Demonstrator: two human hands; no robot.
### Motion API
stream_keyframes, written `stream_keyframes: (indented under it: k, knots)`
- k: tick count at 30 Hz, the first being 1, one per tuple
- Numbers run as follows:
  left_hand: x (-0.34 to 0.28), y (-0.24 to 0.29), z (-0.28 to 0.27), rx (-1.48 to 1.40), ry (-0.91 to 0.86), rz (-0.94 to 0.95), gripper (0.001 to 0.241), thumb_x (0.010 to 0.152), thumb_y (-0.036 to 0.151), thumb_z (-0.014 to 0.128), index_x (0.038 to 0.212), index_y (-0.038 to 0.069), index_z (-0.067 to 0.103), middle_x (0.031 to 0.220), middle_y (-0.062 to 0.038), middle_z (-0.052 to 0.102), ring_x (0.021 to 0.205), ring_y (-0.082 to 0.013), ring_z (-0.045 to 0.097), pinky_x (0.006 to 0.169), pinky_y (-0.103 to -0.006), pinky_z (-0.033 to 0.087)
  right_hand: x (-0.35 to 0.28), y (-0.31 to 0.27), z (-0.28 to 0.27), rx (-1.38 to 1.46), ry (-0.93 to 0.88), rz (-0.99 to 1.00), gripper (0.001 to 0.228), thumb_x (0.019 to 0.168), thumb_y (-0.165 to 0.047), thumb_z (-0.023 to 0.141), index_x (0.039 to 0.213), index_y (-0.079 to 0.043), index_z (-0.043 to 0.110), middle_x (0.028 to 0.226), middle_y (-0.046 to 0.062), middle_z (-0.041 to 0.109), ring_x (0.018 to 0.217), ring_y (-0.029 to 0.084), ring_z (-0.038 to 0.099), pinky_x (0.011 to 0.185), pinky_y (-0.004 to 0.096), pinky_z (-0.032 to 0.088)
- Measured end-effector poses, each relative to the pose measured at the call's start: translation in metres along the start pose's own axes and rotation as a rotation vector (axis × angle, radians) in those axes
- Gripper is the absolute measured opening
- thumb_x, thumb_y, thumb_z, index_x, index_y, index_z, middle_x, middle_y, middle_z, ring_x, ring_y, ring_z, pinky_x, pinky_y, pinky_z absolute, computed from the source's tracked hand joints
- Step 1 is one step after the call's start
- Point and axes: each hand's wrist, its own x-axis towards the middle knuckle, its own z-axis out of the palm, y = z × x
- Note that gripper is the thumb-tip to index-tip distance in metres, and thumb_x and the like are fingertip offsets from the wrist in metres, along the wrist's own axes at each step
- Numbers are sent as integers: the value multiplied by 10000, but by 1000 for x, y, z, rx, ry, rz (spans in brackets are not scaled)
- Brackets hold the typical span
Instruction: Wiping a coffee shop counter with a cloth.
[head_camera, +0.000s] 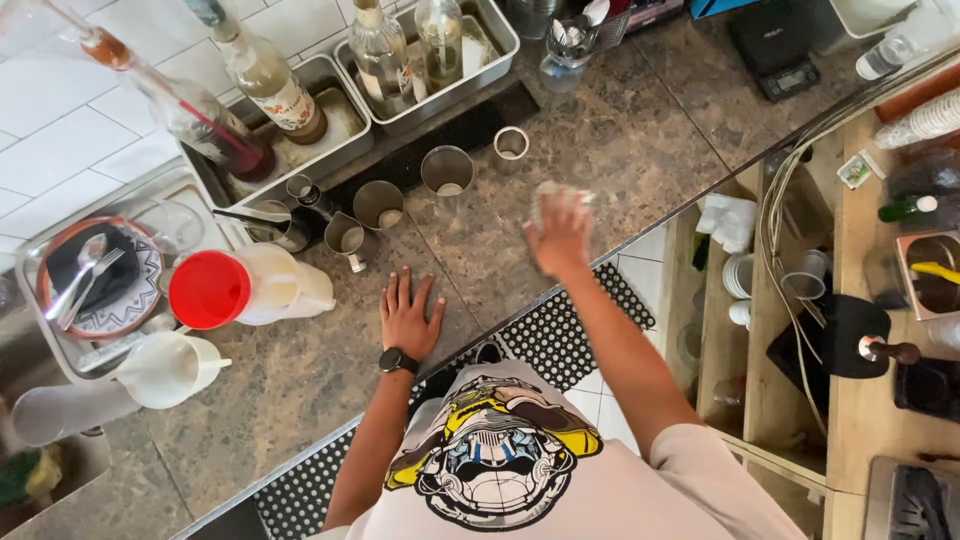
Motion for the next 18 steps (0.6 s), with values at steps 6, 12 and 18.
stream_keyframes:
  k: [6, 12, 18]
  knots:
    - [0, -2, 3, -6, -5, 1, 496, 1081, 536, 434, 1524, 310, 436, 1637, -113, 281, 1536, -367, 244, 1244, -568, 222, -95, -64, 31, 92, 8, -609, 623, 1087, -491, 353, 1664, -283, 247, 1720, 140, 151, 1554, 488, 76, 1203, 643, 116]
    - [1, 0, 0, 28, 23, 7, 501, 1077, 518, 455, 1530, 304, 438, 1627, -122, 299, 1530, -373, 262, 1234, -563, 237, -33, 40, 41, -66, 374, -385, 554, 1075, -390, 454, 1615, -271, 428, 1658, 189, 349, 1511, 502, 254, 1175, 679, 170]
    - [0, 0, -3, -10, -15, 1, 493, 1094, 500, 426, 1554, 323, 413, 1648, -123, 264, 1541, -374, 223, 1243, -570, 210, 5, 51, -15, 146, -32, 141, 615, 1078, -425, 210, 1685, -326, 180, 1734, 183, 12, 1576, 452, -3, 1248, 641, 88]
